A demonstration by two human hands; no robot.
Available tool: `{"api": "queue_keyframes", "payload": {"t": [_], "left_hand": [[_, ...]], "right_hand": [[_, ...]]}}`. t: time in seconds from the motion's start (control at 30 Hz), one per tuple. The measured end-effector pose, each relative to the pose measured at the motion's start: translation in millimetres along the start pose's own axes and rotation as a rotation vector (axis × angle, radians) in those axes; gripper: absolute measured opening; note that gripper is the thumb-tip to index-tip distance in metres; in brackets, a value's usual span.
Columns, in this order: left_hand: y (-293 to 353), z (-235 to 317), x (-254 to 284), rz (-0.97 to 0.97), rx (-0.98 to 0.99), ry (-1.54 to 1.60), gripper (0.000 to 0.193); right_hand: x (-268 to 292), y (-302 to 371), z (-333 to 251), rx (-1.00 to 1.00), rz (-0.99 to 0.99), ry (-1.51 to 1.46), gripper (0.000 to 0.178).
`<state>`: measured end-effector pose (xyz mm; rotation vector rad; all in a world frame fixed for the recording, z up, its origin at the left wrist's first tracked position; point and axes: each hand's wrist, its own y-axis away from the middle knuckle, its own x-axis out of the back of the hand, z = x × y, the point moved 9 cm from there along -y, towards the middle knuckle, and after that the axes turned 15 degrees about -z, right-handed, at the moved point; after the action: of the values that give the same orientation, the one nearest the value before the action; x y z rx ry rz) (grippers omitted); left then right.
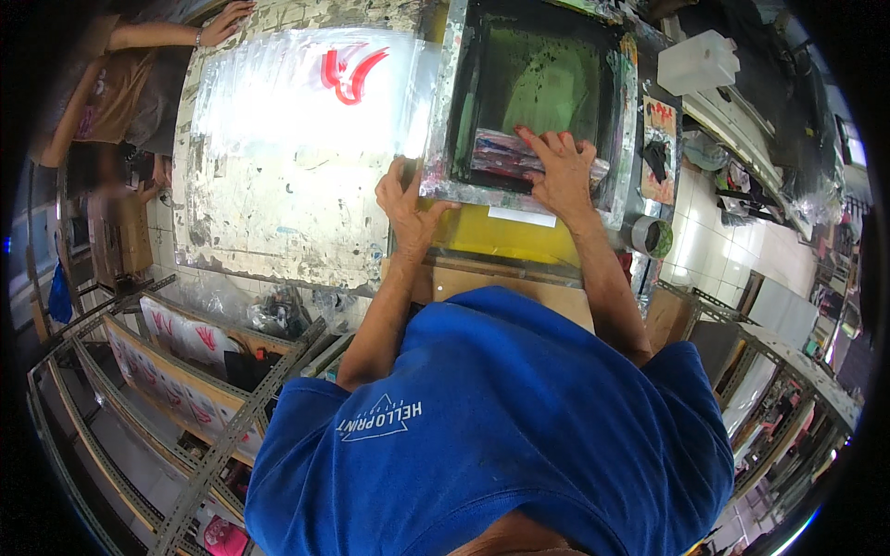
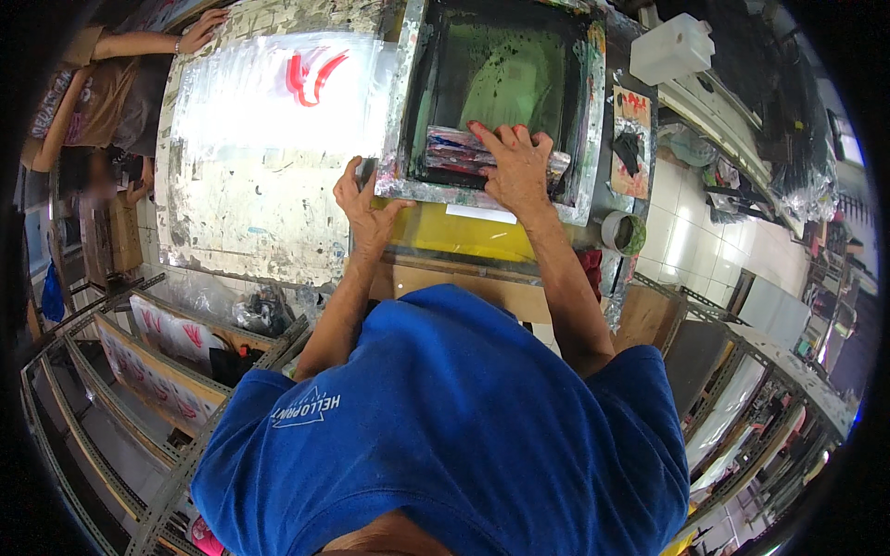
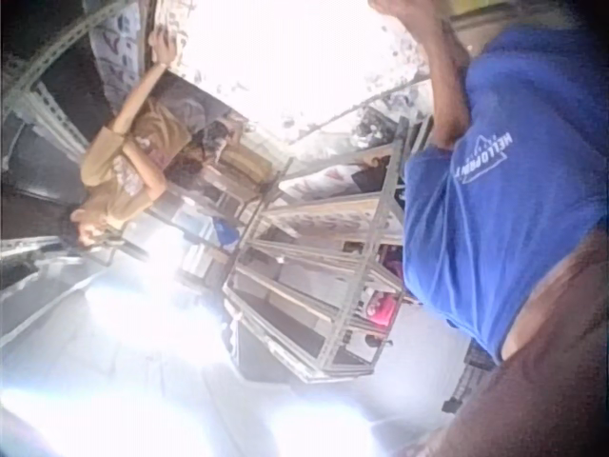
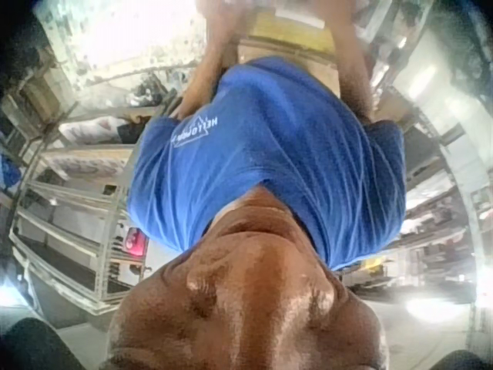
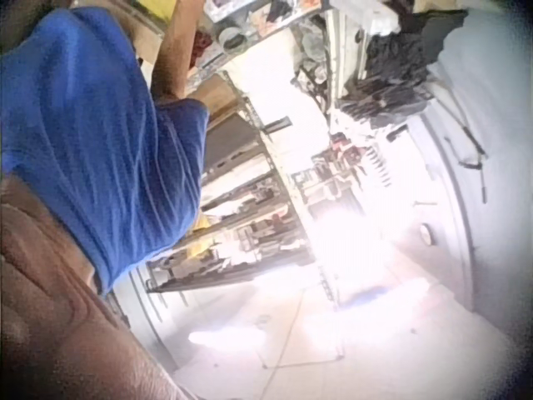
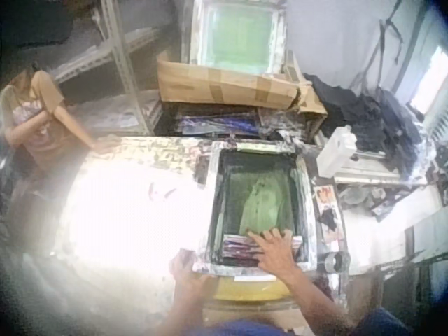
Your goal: The person performs screen printing by placing a white sheet under a screen frame, applying red ink with a squeegee, and pulling the ink across the screen to transfer a red logo onto the sheet. The person repeats this process on multiple sheets, removing and stacking printed sheets between cycles.
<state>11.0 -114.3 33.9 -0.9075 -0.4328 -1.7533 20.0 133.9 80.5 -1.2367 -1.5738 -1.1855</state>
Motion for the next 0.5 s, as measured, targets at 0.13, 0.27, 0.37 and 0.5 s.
{"api": "queue_keyframes", "payload": {"t": [0.13, 0.27, 0.37, 0.5], "left_hand": [[0.6, 1.7, 1.7, -0.005, 0.009, 0.010, 0.075], [1.4, 5.2, 3.9, -0.036, 0.022, 0.024, 0.081], [1.7, 6.0, 5.8, -0.040, 0.035, 0.073, 0.082], [6.2, -2.9, -0.7, -0.033, 0.032, 0.107, 0.081]], "right_hand": [[8.1, -40.4, 32.5, -0.012, 0.132, -0.005, 0.075], [31.9, -98.5, 76.7, 0.010, 0.291, 0.045, 0.072], [47.9, -141.3, 104.0, -0.002, 0.351, 0.109, 0.071], [69.4, -194.8, 133.0, 0.053, 0.277, 0.038, 0.064]]}}
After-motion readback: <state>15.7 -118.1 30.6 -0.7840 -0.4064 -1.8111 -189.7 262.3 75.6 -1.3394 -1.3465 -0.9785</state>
